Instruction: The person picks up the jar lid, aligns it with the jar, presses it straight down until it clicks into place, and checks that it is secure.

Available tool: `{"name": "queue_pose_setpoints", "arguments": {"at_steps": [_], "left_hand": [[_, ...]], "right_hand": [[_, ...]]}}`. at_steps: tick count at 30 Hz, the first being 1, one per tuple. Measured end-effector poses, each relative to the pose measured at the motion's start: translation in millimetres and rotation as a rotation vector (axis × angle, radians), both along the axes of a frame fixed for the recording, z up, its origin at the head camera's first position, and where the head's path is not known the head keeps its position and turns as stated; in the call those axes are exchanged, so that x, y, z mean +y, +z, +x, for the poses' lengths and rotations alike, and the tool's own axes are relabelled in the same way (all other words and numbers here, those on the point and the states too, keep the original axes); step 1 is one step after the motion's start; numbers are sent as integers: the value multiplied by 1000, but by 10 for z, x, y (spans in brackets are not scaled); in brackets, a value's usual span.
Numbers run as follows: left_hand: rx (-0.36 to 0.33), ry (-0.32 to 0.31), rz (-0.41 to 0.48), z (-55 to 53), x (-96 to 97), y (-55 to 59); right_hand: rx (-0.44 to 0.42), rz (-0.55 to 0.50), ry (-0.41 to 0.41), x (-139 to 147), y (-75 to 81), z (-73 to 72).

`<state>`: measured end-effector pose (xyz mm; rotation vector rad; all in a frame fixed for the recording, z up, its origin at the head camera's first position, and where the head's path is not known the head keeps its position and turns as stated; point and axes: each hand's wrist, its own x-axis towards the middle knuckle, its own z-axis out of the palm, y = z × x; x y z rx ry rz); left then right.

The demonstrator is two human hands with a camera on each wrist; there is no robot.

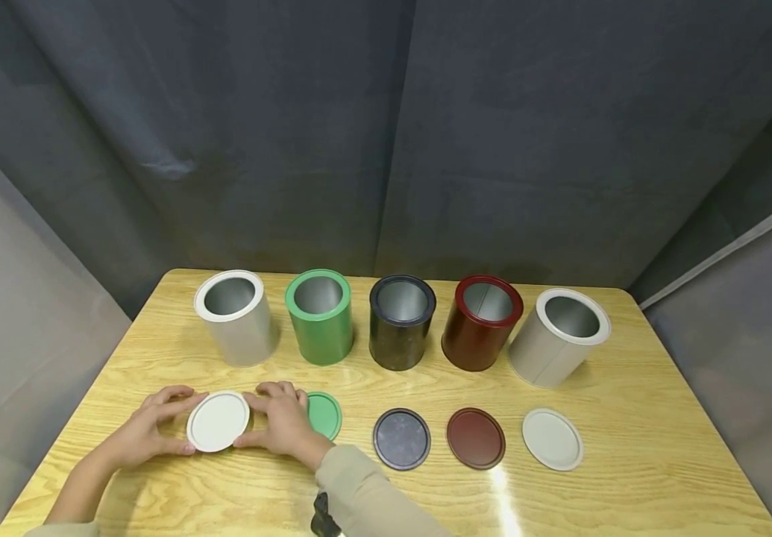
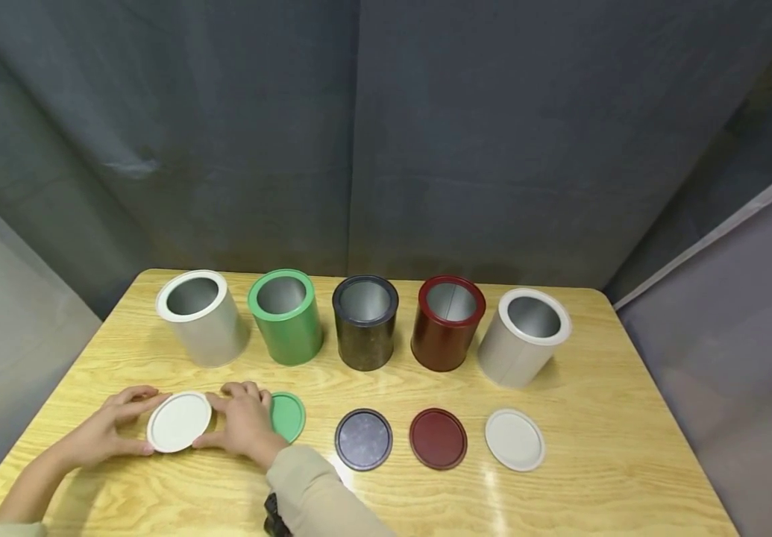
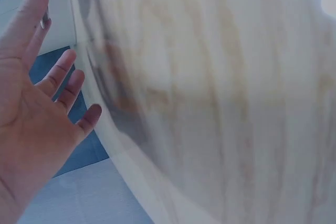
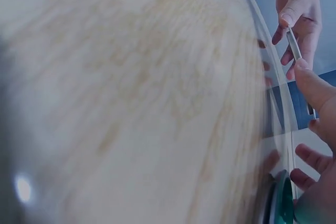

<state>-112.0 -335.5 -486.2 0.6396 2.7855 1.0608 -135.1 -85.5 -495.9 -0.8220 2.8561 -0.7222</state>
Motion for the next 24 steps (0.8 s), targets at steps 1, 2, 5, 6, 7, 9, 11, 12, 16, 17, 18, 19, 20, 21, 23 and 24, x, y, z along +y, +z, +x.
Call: {"name": "queue_pose_setpoints", "arguments": {"at_steps": [1,2,5,6,7,9,11,12,16,17,18,19,20,21,23,24], "left_hand": [[4,-2,5,-7,2,7],[9,-5,9,-15,6,14],[32,-12,21,-33,24,43],[39,-13,28,-38,32,56],[44,-15,35,-41,40,69],[49,-12,48,-43,54,102],[58,-4,47,-42,65,135],[59,3,46,-40,71,153],[91,28,36,-29,79,203],[97,34,38,-26,80,214],[101,37,41,-22,80,223],[107,42,43,-19,79,230],[111,46,43,-15,79,239],[106,50,50,-14,79,248],[103,47,59,-12,80,266],[102,47,62,-11,81,277]], "right_hand": [[2,-17,5,8,3,-5],[5,-35,10,17,9,-10],[24,-79,29,38,25,-28],[32,-92,36,45,34,-34],[40,-103,42,52,45,-39],[49,-124,53,62,64,-50],[50,-137,60,69,88,-60],[50,-140,61,70,102,-64],[43,-139,64,71,168,-77],[42,-136,65,72,187,-77],[41,-133,64,72,204,-79],[42,-133,65,74,216,-81],[45,-134,65,75,231,-82],[48,-137,66,76,243,-83],[57,-148,69,82,266,-86],[64,-156,72,83,274,-89]]}}
